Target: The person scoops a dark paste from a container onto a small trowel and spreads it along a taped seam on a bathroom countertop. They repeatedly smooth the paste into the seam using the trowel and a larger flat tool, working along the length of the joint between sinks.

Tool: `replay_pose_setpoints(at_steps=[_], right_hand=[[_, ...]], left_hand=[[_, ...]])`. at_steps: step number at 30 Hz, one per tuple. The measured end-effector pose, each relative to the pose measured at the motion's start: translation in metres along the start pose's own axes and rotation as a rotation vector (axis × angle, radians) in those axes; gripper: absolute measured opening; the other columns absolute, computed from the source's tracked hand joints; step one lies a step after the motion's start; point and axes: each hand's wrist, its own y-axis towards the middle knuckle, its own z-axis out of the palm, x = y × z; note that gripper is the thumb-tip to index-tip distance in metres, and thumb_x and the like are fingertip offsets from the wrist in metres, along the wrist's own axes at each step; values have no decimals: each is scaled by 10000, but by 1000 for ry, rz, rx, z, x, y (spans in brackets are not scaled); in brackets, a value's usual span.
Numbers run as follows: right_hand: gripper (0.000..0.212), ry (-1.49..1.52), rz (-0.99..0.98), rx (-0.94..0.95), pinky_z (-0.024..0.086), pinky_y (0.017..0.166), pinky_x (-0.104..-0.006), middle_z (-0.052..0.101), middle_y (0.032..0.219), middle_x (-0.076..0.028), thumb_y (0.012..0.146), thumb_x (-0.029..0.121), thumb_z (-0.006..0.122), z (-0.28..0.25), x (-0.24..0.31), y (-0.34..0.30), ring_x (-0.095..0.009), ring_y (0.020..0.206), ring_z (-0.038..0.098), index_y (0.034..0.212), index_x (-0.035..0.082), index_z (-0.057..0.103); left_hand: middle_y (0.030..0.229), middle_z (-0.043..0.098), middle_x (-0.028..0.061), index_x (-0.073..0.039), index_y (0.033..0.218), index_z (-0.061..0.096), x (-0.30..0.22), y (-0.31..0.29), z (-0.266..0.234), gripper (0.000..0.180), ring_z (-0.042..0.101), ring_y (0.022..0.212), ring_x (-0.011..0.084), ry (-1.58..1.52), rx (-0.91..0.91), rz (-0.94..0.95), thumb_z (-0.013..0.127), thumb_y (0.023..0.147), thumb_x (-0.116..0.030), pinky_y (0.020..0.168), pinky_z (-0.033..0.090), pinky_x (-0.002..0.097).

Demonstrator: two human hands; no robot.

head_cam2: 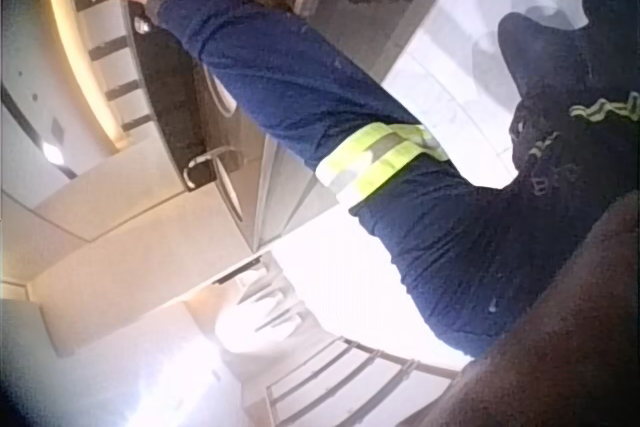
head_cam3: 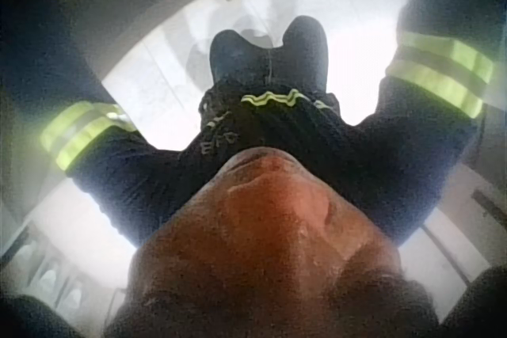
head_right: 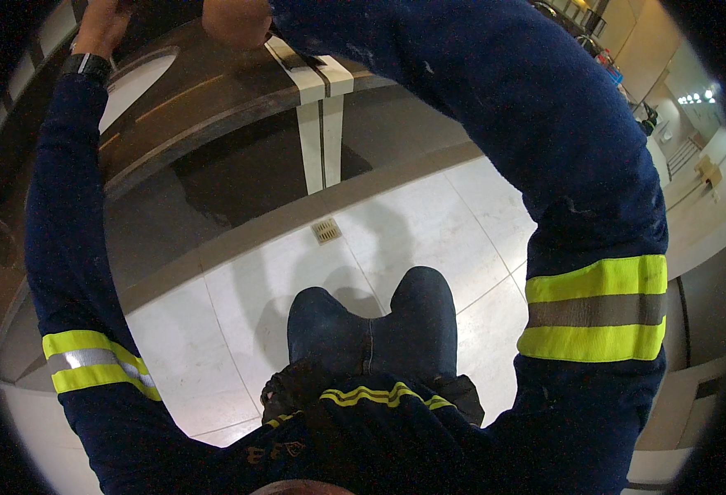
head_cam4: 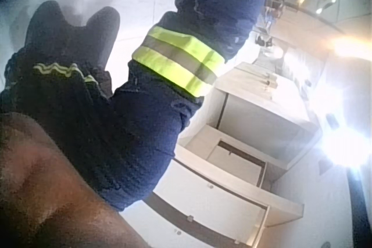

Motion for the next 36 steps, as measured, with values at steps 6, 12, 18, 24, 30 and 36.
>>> replay_pose_setpoints(at_steps=[6,12,18,24,30,36], right_hand=[[335,29,-50,45,566,838,-462,763,1090,-148,939,278,593,-7,3,-1,-331,1009,730,1117,59,773],[328,144,-21,79,578,776,-435,775,1013,-136,941,253,579,-8,1,0,-289,899,754,1086,34,777],[278,194,63,47,572,621,-394,769,893,-154,936,161,552,-25,-30,-8,-238,748,753,958,-21,761],[204,170,-180,-392,532,757,-476,727,907,-205,870,109,583,52,-82,47,-387,869,702,989,19,723],[216,335,-326,-620,542,829,-470,738,965,-208,822,80,591,89,-92,116,-401,943,699,970,23,737],[257,547,-232,-544,547,861,-436,754,973,-198,833,79,587,116,-104,113,-348,947,723,1016,22,758]], left_hand=[[1031,736,48,-93,1159,680,-6,-4,-2,271,697,887,156,42,-26,-15,544,1037,-293,709,565,319],[1028,739,40,-94,1161,683,-5,0,-1,269,700,870,148,39,-15,-36,544,1042,-291,698,566,309],[1039,738,36,-108,1164,681,14,30,-24,258,702,895,152,-59,47,-98,548,1038,-290,728,573,324],[1040,735,31,-126,1150,679,67,77,-59,235,699,930,156,-327,175,-168,548,1031,-280,763,574,350],[1018,730,26,-128,1118,678,30,92,-95,215,687,939,148,-205,160,-134,537,1030,-265,757,564,356],[938,697,39,-115,1050,657,0,19,-12,180,671,864,163,-48,-29,-70,543,1021,-251,718,571,345]])
